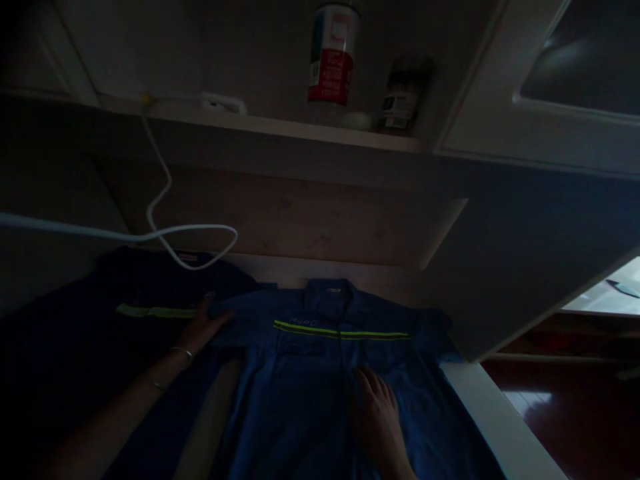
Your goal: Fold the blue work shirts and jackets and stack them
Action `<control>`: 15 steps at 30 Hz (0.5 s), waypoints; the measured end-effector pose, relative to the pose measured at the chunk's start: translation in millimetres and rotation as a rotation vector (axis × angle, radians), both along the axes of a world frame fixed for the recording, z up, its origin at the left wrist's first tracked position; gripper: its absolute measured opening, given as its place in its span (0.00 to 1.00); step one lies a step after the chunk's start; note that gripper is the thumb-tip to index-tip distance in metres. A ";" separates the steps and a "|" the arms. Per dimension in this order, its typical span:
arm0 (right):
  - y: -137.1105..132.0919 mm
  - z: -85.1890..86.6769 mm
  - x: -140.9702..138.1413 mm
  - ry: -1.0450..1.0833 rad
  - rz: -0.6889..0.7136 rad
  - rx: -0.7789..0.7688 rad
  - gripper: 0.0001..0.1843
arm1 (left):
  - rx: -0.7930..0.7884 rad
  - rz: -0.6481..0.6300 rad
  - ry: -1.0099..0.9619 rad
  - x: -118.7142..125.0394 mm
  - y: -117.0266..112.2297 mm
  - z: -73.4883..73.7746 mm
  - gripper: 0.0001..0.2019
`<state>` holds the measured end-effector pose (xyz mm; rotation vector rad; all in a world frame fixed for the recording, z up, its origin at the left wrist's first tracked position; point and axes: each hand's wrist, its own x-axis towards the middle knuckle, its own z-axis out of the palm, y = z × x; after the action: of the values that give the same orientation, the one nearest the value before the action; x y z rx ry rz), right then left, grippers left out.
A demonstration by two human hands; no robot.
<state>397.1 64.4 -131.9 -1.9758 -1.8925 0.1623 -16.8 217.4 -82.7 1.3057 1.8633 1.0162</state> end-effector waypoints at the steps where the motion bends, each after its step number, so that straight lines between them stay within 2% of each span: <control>1: 9.1 9.5 -23.4 0.054 0.062 0.000 0.25 | 0.053 -0.045 0.059 5.5 -3.9 -2.6 0.42; 2: 18.1 19.2 -49.7 0.112 0.127 -0.009 0.25 | 0.103 -0.102 0.135 9.5 -7.5 -5.5 0.41; 4: 33.7 35.6 -105.9 0.194 0.274 -0.037 0.26 | 0.160 -0.212 0.275 12.9 -12.7 -10.8 0.28; 6: 43.0 44.0 -158.4 0.236 0.424 -0.078 0.26 | 0.141 -0.274 0.320 10.2 -14.5 -13.0 0.18; 8: 43.9 42.5 -199.4 0.242 0.573 -0.121 0.28 | 0.090 -0.277 0.255 3.5 -13.4 -10.3 0.21; 11: 33.6 29.8 -232.0 0.234 0.683 -0.177 0.30 | 0.017 -0.188 -0.008 -8.3 -8.7 0.5 0.33; 13: 26.6 24.2 -236.5 0.264 0.695 -0.205 0.29 | -0.009 -0.112 -0.210 -14.1 -3.9 7.4 0.37; 15: 25.3 26.8 -232.4 0.313 0.759 -0.230 0.28 | -0.036 -0.063 -0.317 -17.4 2.1 10.5 0.39</control>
<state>164.7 89.7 -105.0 -1.1494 -2.3668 0.8705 -34.2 219.5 -72.2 1.1026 1.5842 1.0815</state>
